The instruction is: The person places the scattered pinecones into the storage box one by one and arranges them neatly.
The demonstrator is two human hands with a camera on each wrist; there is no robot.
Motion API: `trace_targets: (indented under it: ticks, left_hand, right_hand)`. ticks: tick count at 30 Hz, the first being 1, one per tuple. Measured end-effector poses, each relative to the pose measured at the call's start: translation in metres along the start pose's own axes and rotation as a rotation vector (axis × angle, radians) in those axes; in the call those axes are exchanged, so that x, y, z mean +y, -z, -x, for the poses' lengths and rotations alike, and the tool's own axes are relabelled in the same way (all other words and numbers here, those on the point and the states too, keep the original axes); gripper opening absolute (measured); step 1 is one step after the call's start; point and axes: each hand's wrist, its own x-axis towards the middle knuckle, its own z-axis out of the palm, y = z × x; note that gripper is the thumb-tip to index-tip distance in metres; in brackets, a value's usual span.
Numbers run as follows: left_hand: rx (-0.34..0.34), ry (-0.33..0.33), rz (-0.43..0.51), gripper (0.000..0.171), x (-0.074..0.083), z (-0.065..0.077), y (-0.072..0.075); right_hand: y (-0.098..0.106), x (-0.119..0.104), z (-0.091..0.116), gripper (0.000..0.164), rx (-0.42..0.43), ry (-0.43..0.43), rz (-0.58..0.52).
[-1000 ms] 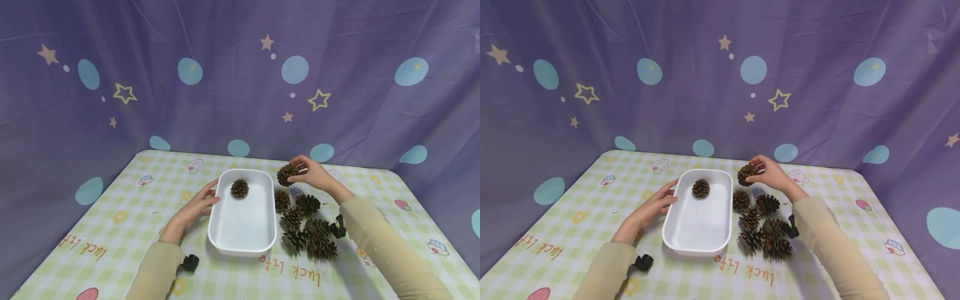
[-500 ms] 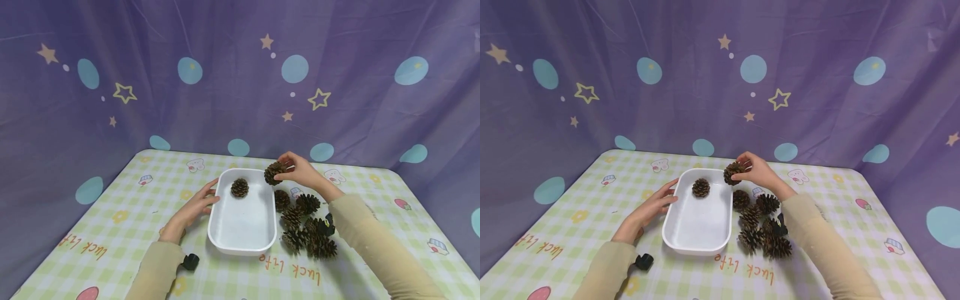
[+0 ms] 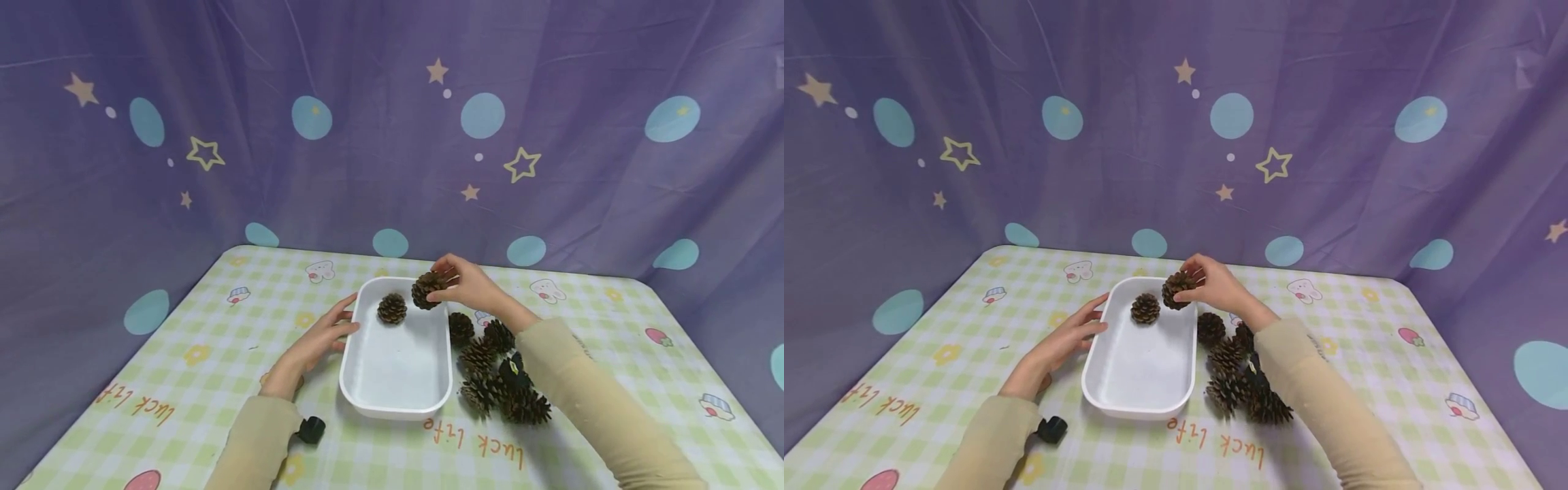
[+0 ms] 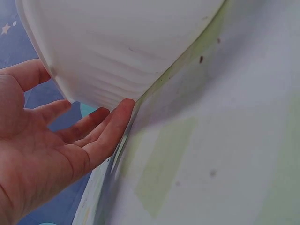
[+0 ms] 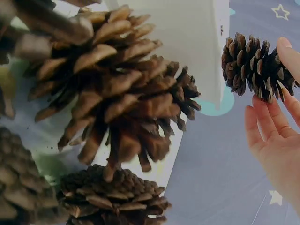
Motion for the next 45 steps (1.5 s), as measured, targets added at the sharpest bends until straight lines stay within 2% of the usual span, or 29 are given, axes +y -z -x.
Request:
trace_targets:
  ticks: [8,16,21,45]
  left_hand:
    - [-0.010,0.014,0.017,0.062,0.009,0.005,-0.002]
    - [0.006,0.008,0.013,0.063,-0.003,-0.002,0.001]
    - [-0.001,0.001,0.012,0.062,-0.005,-0.002,0.002]
    - [-0.010,-0.013,0.010,0.062,-0.003,-0.002,0.002]
  right_hand:
    - [-0.010,0.000,-0.004,0.050,-0.034,0.075,0.094]
    - [-0.017,0.002,-0.004,0.054,-0.068,0.077,0.225]
    - [-0.020,0.004,-0.006,0.054,-0.086,0.070,0.285]
    - [-0.026,0.004,-0.010,0.051,-0.139,0.099,0.413]
